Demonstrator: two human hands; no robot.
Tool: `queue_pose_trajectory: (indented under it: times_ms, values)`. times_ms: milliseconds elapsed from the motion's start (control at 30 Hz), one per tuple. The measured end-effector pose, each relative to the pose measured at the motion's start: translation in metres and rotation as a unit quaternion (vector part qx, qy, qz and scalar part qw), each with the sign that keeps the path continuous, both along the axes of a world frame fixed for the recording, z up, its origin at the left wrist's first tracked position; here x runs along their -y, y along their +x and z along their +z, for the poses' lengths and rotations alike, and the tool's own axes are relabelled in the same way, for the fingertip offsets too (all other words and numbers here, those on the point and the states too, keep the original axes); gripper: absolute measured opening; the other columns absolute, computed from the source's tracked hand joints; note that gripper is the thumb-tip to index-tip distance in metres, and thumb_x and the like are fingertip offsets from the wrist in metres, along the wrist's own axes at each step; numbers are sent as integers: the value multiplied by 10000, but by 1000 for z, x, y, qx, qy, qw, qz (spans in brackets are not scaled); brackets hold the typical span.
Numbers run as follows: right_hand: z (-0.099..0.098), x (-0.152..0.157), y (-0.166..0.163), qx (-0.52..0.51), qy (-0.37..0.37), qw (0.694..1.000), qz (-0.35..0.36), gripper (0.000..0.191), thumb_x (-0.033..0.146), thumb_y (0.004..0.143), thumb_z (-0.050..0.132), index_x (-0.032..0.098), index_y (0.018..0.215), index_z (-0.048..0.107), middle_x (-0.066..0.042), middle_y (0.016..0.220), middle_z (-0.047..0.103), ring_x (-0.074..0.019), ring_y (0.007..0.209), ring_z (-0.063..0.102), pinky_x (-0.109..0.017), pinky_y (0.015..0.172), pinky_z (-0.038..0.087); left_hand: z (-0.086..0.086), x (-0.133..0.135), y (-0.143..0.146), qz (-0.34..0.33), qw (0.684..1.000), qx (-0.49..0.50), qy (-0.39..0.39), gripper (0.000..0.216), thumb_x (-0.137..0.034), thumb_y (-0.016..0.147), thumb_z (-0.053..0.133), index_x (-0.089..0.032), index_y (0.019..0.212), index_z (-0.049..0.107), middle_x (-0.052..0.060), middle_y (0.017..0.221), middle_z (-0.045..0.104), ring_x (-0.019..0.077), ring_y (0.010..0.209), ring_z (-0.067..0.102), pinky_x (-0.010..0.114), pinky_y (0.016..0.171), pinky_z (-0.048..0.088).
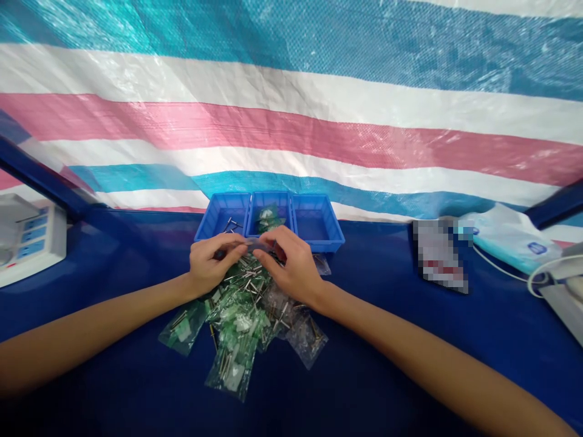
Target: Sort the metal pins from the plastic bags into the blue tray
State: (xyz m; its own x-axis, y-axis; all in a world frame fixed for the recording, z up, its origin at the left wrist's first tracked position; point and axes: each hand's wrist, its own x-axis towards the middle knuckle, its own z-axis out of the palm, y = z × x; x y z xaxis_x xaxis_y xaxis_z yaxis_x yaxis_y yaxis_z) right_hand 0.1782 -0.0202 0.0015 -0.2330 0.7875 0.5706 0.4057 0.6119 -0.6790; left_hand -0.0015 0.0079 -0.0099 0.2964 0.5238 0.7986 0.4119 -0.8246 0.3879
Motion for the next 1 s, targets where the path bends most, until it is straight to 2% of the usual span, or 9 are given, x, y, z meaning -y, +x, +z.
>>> queue_pose_trajectory:
  times_ms: [100, 233, 467, 700, 1000]
  values:
    - [-7, 0, -2, -12, 10, 1000, 18, 64, 208, 850, 510, 176, 813, 551, 12, 699, 496, -85, 555, 424, -219, 502, 352, 0, 0, 0, -19, 1000, -20, 6, 107, -248, 821, 588, -144, 804, 606, -66, 454, 512, 48, 379, 433, 164, 423, 376]
    - [-13, 0, -2, -21, 22, 1000, 8, 64, 189, 853, 498, 176, 802, 533, 13, 692, 484, -86, 557, 426, -213, 495, 349, 0, -1, 2, -45, 997, -61, 19, 75, -211, 800, 580, -147, 763, 572, -81, 444, 448, 38, 367, 380, 154, 402, 339]
    - [-17, 1, -2, 6, 66, 998, 24, 25, 186, 841, 514, 165, 844, 529, -23, 784, 529, -89, 573, 430, -223, 516, 373, 1, 0, 1, -65, 994, -80, 28, 71, -187, 830, 536, -140, 780, 553, -46, 525, 500, 43, 410, 390, 159, 418, 328]
    - [-17, 1, -3, 23, 68, 997, 28, 57, 179, 844, 462, 172, 832, 517, -22, 762, 524, -91, 552, 430, -222, 490, 369, 1, 0, 1, -85, 992, -87, 42, 49, -176, 819, 544, -137, 791, 537, -4, 636, 564, 42, 426, 408, 166, 428, 340]
    - [-16, 3, -4, 18, 94, 995, 14, 73, 149, 806, 448, 190, 752, 477, -10, 723, 527, -99, 566, 449, -228, 518, 389, 3, 2, 1, -93, 991, -86, 31, 97, -209, 833, 538, -139, 765, 546, 0, 604, 573, 56, 437, 445, 173, 452, 372]
